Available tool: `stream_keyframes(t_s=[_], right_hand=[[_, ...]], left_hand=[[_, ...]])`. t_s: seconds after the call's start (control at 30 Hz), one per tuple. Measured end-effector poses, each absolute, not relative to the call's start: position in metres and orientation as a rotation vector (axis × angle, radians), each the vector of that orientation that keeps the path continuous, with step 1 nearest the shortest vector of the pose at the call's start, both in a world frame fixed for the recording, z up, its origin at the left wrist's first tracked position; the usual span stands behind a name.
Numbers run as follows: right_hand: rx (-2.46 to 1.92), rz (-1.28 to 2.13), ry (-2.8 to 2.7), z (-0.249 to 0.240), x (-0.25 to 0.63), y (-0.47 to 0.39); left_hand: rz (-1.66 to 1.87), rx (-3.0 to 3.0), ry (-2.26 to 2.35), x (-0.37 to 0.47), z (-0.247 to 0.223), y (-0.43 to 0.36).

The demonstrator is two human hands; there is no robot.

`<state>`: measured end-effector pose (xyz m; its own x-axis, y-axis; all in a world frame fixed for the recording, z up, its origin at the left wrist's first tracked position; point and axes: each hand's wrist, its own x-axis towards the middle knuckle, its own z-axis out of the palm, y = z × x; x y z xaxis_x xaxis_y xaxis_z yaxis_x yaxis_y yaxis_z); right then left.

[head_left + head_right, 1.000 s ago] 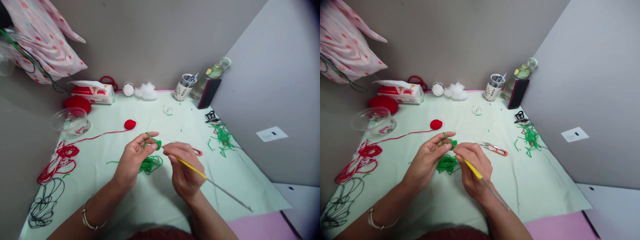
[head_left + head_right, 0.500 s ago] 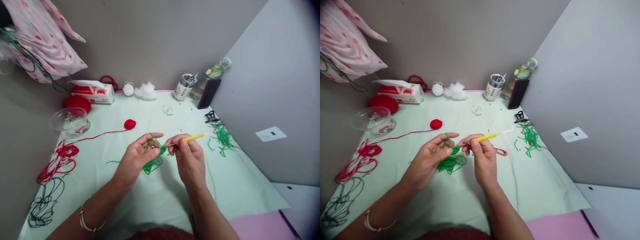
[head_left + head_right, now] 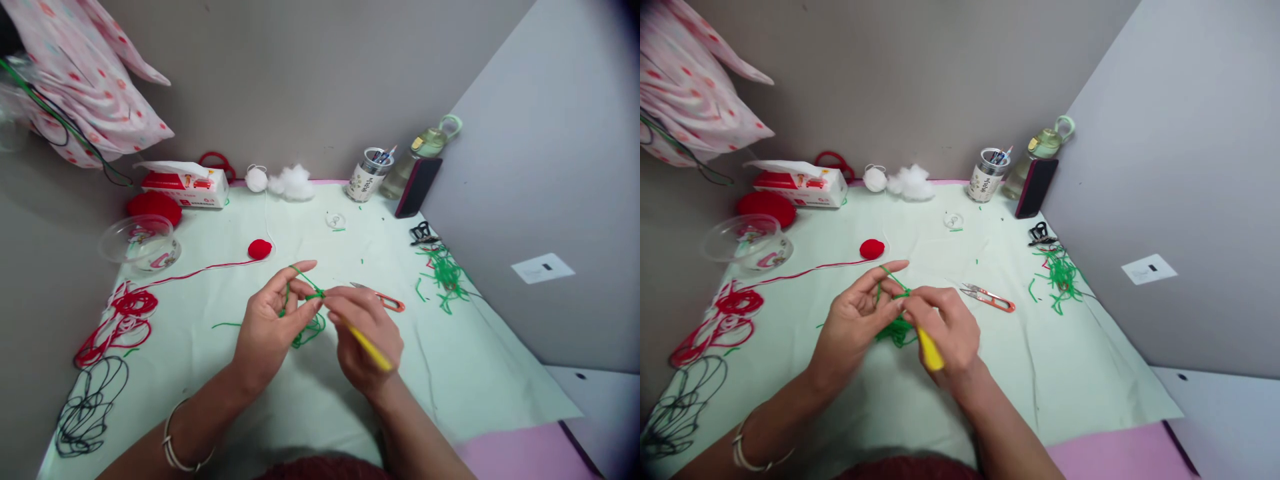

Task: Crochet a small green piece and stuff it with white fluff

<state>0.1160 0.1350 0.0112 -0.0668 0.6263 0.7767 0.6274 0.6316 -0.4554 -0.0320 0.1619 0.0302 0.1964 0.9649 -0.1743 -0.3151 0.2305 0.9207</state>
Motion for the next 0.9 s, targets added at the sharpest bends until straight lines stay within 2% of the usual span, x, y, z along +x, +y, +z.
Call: stream_keyframes(t_s=[0.1, 0.27, 0.37, 0.5, 0.6, 0.7, 0.77, 0.9], right_hand=[[-1.042, -0.128, -1.752, 0.01, 0.116, 0.135], [-0.968, 0.498, -1.327, 0.02, 0.119, 0.139], [-0.937, 0.687, -1.237, 0.024, 0.118, 0.143], [-1.026, 0.577, -1.35, 0.022, 0.114, 0.142], [-1.061, 0.315, -1.519, 0.019, 0.112, 0.138], [-1.059, 0.139, -1.609, 0.018, 0.114, 0.136], [-1.058, 0.238, -1.508, 0.019, 0.116, 0.138], [-0.996, 0.651, -1.234, 0.023, 0.119, 0.143]], left_hand=[[0.952, 0.673, 0.767, -0.033, 0.03, 0.164], [0.892, 0.538, 0.699, -0.04, 0.035, 0.171], [0.898, 0.629, 0.712, -0.04, 0.034, 0.17], [0.945, 0.729, 0.768, -0.034, 0.028, 0.166], [0.995, 0.688, 0.785, -0.03, 0.027, 0.165], [0.901, 0.531, 0.708, -0.03, 0.029, 0.166], [0.857, 0.448, 0.668, -0.033, 0.03, 0.168], [0.935, 0.513, 0.701, -0.036, 0.033, 0.17]])
